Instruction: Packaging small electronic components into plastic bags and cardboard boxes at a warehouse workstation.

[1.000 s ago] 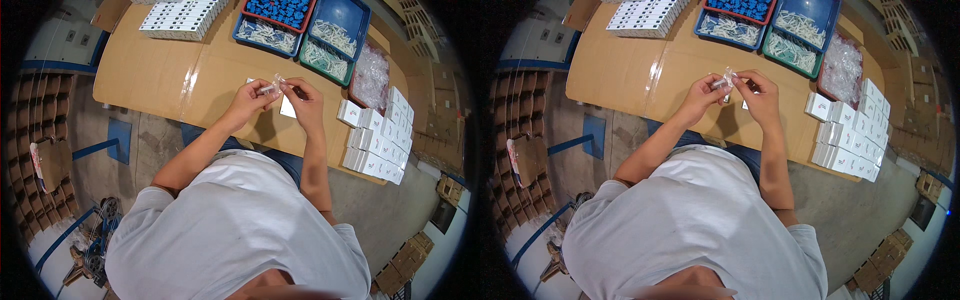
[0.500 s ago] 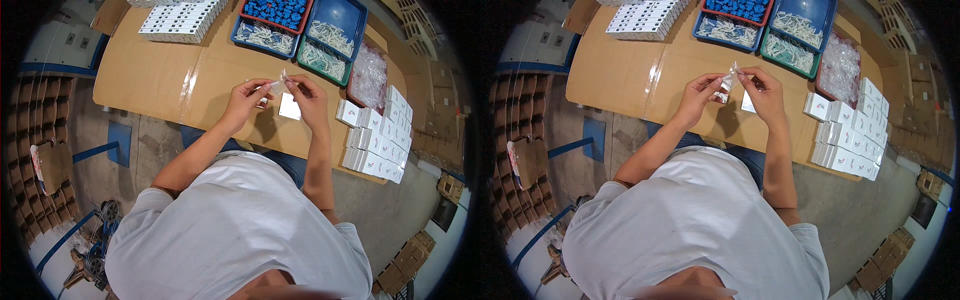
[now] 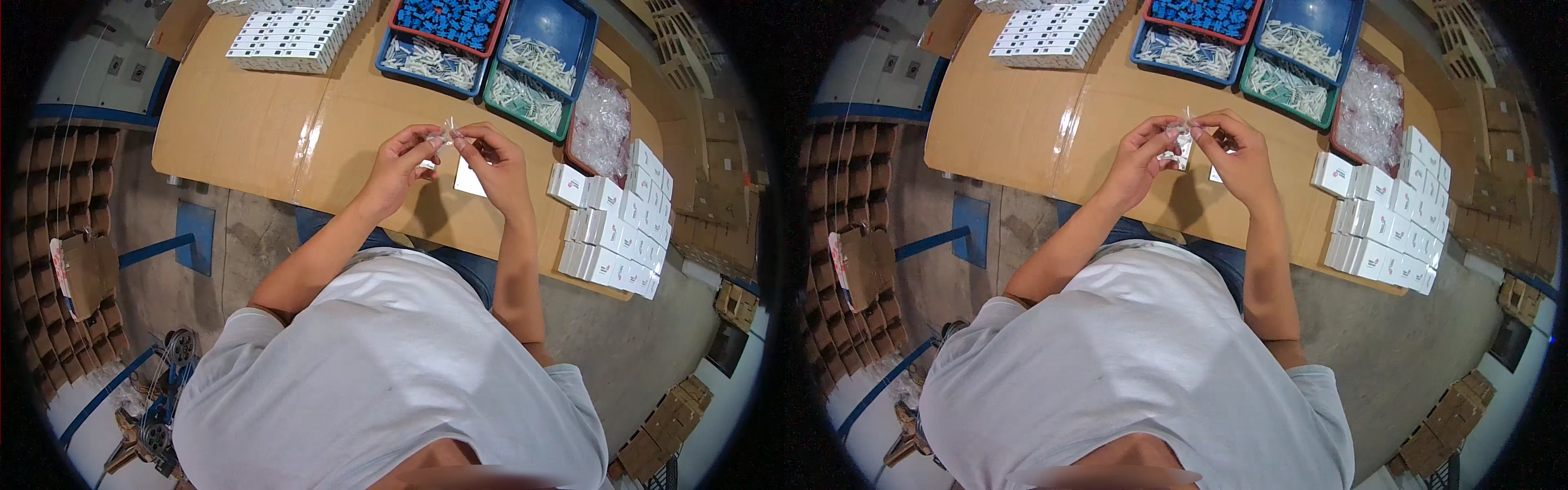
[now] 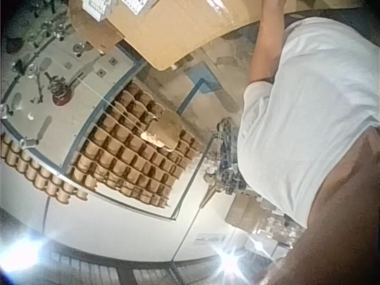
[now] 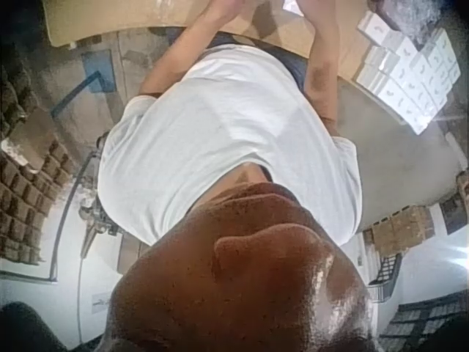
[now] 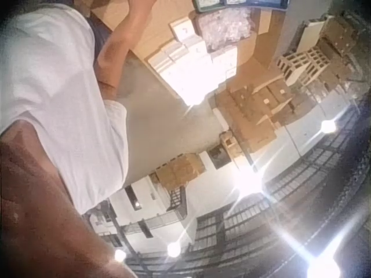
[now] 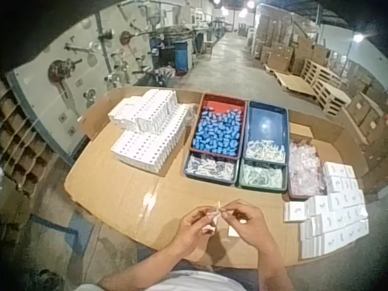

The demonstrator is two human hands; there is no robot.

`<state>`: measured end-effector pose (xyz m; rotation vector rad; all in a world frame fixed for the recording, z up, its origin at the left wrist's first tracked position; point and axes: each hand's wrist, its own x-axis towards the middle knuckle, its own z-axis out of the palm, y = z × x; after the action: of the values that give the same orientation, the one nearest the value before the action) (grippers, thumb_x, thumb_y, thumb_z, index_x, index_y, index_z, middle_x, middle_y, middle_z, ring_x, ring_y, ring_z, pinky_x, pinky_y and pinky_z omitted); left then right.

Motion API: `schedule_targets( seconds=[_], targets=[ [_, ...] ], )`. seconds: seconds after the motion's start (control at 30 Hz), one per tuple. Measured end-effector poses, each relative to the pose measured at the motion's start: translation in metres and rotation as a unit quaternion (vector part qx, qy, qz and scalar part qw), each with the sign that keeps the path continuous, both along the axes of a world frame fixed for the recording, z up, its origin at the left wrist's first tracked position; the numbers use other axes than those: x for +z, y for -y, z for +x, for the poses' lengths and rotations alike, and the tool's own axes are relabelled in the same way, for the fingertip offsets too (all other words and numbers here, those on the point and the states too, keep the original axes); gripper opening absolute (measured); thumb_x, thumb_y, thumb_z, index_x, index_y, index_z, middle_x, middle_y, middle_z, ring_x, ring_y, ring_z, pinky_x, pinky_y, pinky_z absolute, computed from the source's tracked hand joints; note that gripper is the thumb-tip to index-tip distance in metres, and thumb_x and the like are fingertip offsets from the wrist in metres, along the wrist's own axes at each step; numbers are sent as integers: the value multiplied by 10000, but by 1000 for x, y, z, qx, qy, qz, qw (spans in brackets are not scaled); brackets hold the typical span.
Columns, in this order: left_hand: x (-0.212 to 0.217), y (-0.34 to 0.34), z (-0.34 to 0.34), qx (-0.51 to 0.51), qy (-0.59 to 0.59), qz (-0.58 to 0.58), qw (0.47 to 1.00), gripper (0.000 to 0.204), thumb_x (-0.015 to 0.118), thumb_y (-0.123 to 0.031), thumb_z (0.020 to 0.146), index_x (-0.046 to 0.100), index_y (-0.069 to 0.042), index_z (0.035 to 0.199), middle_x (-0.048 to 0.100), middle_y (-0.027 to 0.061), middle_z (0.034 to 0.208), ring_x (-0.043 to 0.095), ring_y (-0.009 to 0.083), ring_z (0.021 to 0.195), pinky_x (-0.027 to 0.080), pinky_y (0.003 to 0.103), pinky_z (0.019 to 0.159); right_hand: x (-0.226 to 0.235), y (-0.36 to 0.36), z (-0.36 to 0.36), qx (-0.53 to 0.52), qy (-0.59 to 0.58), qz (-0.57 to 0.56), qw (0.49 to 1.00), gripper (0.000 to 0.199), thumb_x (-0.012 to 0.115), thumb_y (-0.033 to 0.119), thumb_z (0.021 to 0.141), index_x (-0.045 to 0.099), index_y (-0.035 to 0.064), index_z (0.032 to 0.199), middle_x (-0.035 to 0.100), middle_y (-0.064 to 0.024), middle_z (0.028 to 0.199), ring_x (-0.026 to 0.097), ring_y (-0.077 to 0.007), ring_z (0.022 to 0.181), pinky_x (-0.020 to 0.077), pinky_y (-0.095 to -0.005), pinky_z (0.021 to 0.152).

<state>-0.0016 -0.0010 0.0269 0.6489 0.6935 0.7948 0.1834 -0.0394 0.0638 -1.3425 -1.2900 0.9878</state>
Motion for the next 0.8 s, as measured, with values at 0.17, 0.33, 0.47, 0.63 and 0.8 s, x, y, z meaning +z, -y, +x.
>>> schedule_targets(
  seconds=[0.17, 0.33, 0.47, 0.63, 0.8],
  targets=[
    [1, 0, 0, 9, 4, -20, 1000, 285, 687, -228, 993, 666, -96, 1244, 668, -16, 1045, 596, 81, 849, 514, 270, 699, -1, -1, -3, -1, -6, -4, 1000, 127, 727, 87, 943, 736, 13, 1046, 650, -3, 917, 527, -56, 706, 415, -214, 629],
    [-4, 0, 3, 22, -7, -27, 999, 228, 687, -234, 991, 673, -100, 1175, 665, -23, 1041, 580, 74, 845, 512, 280, 720, -3, -2, -6, -1, -2, 1, 1000, 120, 724, 88, 945, 734, 9, 1035, 652, -5, 916, 527, -58, 702, 415, -214, 628],
    [-3, -1, 7, 15, 40, -50, 998, 150, 678, -211, 993, 664, -107, 1100, 669, -20, 1037, 612, 87, 909, 532, 310, 757, -4, -2, -7, -17, -12, -1, 1000, 109, 718, 81, 946, 735, 7, 1025, 661, -7, 916, 529, -59, 698, 417, -214, 625],
    [-2, 1, 10, 27, 35, -21, 999, 168, 669, -178, 994, 641, -101, 1141, 680, -5, 1039, 643, 104, 983, 554, 336, 798, -5, -2, -7, -20, -12, 16, 1000, 108, 716, 76, 945, 736, 6, 1024, 671, -11, 922, 534, -58, 693, 425, -213, 627],
    [-6, -4, 7, 9, -32, 55, 998, 247, 677, -181, 996, 631, -56, 1204, 706, 34, 1071, 671, 120, 975, 560, 305, 830, -3, -2, -6, -38, -17, 5, 999, 104, 711, 67, 949, 740, 2, 1025, 685, -8, 894, 548, -48, 711, 434, -212, 636]
  ],
)
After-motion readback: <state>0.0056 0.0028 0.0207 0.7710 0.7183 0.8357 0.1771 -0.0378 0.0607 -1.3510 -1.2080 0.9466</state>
